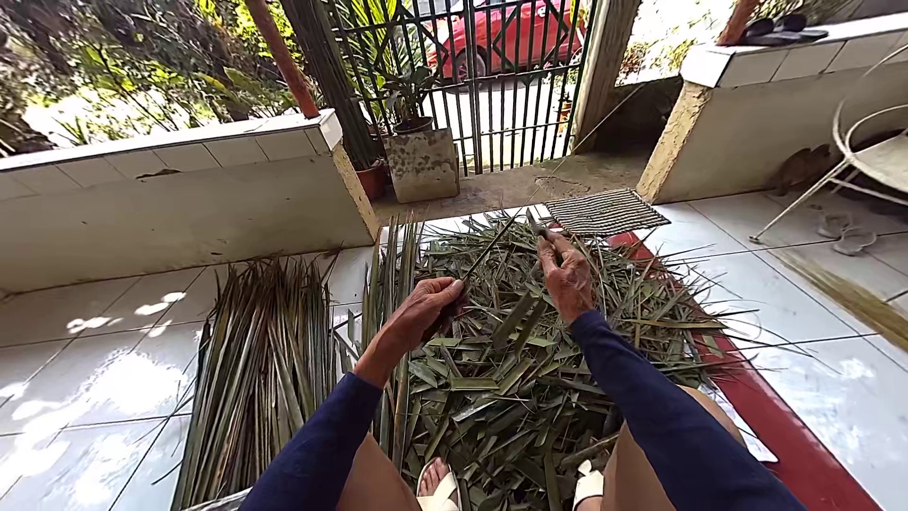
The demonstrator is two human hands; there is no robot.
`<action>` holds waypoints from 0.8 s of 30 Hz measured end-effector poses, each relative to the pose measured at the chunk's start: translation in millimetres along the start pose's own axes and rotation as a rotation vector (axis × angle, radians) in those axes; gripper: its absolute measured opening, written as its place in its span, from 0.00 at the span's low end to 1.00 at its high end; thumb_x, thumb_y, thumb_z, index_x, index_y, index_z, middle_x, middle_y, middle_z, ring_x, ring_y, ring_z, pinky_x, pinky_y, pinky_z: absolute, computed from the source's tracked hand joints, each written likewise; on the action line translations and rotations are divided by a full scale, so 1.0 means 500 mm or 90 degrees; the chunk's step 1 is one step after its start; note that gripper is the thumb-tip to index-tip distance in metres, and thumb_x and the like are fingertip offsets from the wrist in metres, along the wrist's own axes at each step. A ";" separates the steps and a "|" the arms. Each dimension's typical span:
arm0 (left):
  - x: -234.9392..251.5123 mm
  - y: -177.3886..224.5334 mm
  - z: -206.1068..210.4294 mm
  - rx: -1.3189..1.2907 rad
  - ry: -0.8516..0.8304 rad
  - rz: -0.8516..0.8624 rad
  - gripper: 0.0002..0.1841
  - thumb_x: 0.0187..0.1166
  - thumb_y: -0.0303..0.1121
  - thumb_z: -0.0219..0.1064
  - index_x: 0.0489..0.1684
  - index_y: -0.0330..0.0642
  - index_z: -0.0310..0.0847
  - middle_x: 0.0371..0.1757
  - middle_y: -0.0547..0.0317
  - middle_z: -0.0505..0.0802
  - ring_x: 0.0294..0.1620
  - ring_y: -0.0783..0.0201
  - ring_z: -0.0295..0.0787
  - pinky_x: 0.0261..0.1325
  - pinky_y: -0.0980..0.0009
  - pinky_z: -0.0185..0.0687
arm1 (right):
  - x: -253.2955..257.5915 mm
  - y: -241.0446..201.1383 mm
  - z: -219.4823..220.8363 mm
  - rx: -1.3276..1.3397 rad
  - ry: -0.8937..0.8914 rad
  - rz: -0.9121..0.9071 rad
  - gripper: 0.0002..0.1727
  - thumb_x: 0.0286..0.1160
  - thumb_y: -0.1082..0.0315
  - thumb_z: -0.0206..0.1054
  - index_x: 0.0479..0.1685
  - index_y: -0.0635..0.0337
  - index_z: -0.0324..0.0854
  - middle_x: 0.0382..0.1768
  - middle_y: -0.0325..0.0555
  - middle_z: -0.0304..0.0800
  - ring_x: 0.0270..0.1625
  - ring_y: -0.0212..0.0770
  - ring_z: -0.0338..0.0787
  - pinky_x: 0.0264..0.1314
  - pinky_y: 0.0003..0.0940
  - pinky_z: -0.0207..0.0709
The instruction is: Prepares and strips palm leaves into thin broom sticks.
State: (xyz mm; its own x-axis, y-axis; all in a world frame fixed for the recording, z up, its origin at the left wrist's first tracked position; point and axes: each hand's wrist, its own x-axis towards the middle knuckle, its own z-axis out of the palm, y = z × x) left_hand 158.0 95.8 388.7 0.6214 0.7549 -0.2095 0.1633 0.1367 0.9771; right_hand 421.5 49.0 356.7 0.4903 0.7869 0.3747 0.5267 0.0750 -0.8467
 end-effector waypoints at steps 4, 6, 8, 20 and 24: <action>0.017 0.009 0.011 -0.095 0.001 -0.004 0.21 0.96 0.43 0.49 0.45 0.38 0.83 0.21 0.63 0.78 0.12 0.73 0.67 0.14 0.80 0.64 | -0.065 -0.027 0.049 0.086 -0.165 -0.035 0.21 0.89 0.52 0.59 0.76 0.40 0.83 0.32 0.41 0.88 0.29 0.37 0.82 0.37 0.41 0.78; 0.024 0.014 0.021 -0.122 -0.029 -0.001 0.22 0.96 0.45 0.46 0.44 0.39 0.81 0.20 0.65 0.76 0.11 0.74 0.64 0.13 0.81 0.61 | -0.078 -0.026 0.063 0.116 -0.206 -0.044 0.21 0.89 0.51 0.59 0.74 0.40 0.85 0.36 0.39 0.91 0.32 0.33 0.84 0.42 0.36 0.80; 0.028 0.018 0.032 -0.130 -0.054 0.000 0.22 0.96 0.45 0.44 0.41 0.41 0.79 0.19 0.66 0.74 0.10 0.74 0.63 0.12 0.81 0.59 | -0.081 -0.024 0.066 0.154 -0.230 -0.050 0.20 0.90 0.53 0.60 0.74 0.42 0.85 0.47 0.38 0.94 0.38 0.30 0.87 0.47 0.31 0.82; 0.041 0.009 0.050 -0.302 -0.228 -0.013 0.21 0.95 0.41 0.37 0.34 0.47 0.73 0.17 0.69 0.70 0.09 0.76 0.59 0.11 0.83 0.55 | -0.080 -0.022 0.056 0.077 -0.135 -0.066 0.21 0.88 0.46 0.60 0.73 0.35 0.86 0.60 0.31 0.94 0.54 0.31 0.91 0.62 0.43 0.83; 0.031 0.007 0.054 -0.291 -0.266 -0.032 0.20 0.94 0.41 0.39 0.34 0.47 0.73 0.18 0.69 0.70 0.09 0.77 0.59 0.10 0.83 0.55 | -0.058 -0.027 0.044 0.065 -0.060 -0.066 0.20 0.88 0.51 0.62 0.73 0.38 0.86 0.61 0.34 0.94 0.60 0.35 0.92 0.66 0.48 0.82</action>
State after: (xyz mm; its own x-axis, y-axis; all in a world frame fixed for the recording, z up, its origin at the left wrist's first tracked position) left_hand 188.9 90.9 387.7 0.8844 0.4376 -0.1622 -0.0868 0.4958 0.8641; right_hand 384.7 38.7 348.9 0.3666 0.8256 0.4290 0.4951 0.2173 -0.8412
